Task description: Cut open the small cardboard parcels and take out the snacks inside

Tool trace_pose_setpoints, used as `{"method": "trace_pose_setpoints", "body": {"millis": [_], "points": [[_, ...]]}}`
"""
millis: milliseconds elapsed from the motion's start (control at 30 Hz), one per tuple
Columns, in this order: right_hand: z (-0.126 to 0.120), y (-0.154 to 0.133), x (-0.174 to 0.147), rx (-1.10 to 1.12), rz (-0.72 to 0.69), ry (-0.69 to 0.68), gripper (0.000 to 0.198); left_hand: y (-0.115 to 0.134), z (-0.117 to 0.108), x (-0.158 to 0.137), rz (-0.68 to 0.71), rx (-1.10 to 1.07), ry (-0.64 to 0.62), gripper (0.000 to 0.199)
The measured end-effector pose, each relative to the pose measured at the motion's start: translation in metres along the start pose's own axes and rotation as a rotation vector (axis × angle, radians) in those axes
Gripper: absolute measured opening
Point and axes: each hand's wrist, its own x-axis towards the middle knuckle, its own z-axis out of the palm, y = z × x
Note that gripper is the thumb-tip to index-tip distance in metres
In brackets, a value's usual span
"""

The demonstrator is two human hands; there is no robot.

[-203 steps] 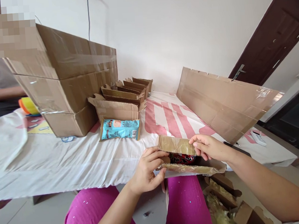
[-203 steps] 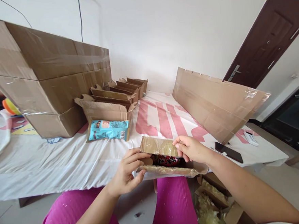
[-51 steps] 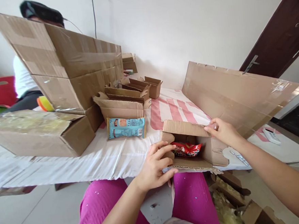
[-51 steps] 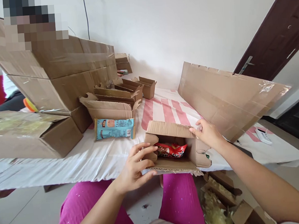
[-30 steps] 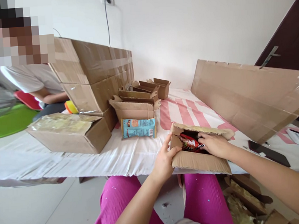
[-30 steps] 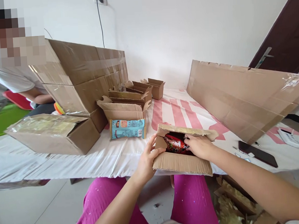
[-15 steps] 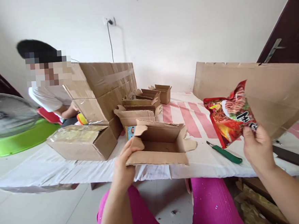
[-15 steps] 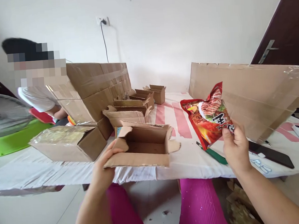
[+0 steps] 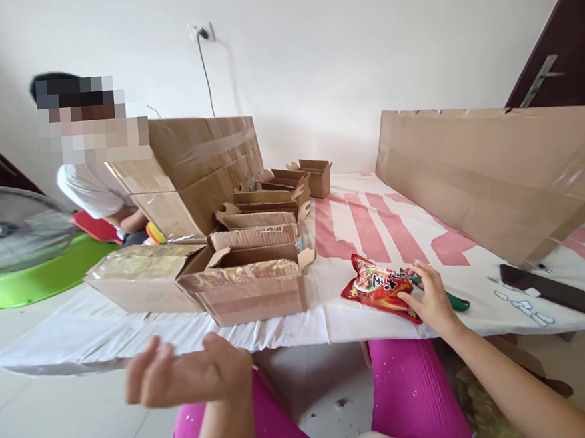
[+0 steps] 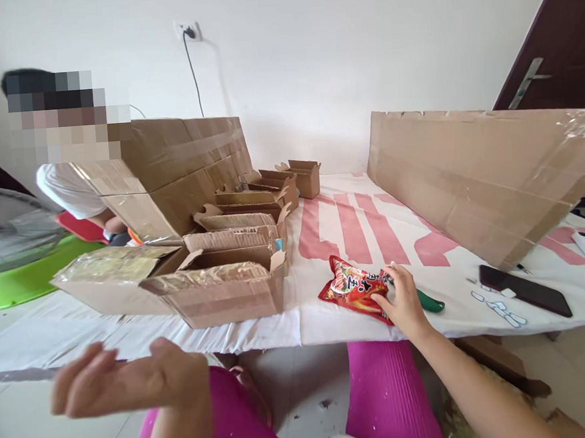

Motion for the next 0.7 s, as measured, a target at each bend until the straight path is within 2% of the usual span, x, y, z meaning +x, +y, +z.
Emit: {"method": "trace_pose_setpoints", "body": {"millis": [33, 67, 100, 133, 167, 200, 300, 367, 400, 467, 533, 633, 700], "points": [[0.0, 0.001, -0.004, 0.02, 0.038, 0.023, 0.062, 0.017, 0.003, -0.01, 0.165, -0.088, 0.025, 0.05], [0.0, 0.001, -0.008, 0.042, 0.078, 0.044, 0.068, 0.033, 0.008, -0.022, 0.279, -0.213, -0.126, 0.032], [-0.001, 0.002, -0.013, 0.063, 0.121, 0.065, 0.071, 0.047, 0.017, -0.034, 0.262, -0.303, -0.437, 0.026], [-0.003, 0.003, -0.019, 0.085, 0.168, 0.082, 0.072, 0.059, 0.029, -0.046, 0.234, -0.341, -0.732, 0.028], [-0.004, 0.004, -0.025, 0.103, 0.221, 0.08, 0.071, 0.066, 0.043, -0.058, 0.181, -0.317, -0.922, 0.032], [-0.004, 0.006, -0.031, 0.115, 0.281, 0.055, 0.069, 0.07, 0.059, -0.068, 0.114, -0.271, -1.053, 0.038], [-0.001, 0.011, -0.042, 0.087, 0.418, -0.099, 0.06, 0.066, 0.112, -0.09, -0.228, -0.08, -1.148, 0.047], [0.005, 0.013, -0.041, 0.034, 0.424, -0.17, 0.055, 0.058, 0.142, -0.097, -0.454, -0.02, -1.219, 0.051], [0.009, 0.013, -0.038, 0.022, 0.414, -0.179, 0.053, 0.055, 0.154, -0.1, -0.51, -0.022, -1.257, 0.049], [0.019, 0.012, -0.027, 0.059, 0.4, -0.151, 0.052, 0.052, 0.172, -0.104, -0.559, -0.062, -1.306, 0.038], [0.029, 0.009, -0.007, 0.153, 0.39, -0.072, 0.053, 0.053, 0.187, -0.107, -0.571, -0.101, -1.284, 0.027], [0.046, 0.008, 0.038, 0.279, 0.383, 0.047, 0.055, 0.054, 0.215, -0.104, -0.617, -0.124, -1.145, 0.031], [0.06, 0.012, 0.074, 0.317, 0.403, 0.059, 0.056, 0.053, 0.241, -0.095, -0.659, -0.129, -1.05, 0.038]]}}
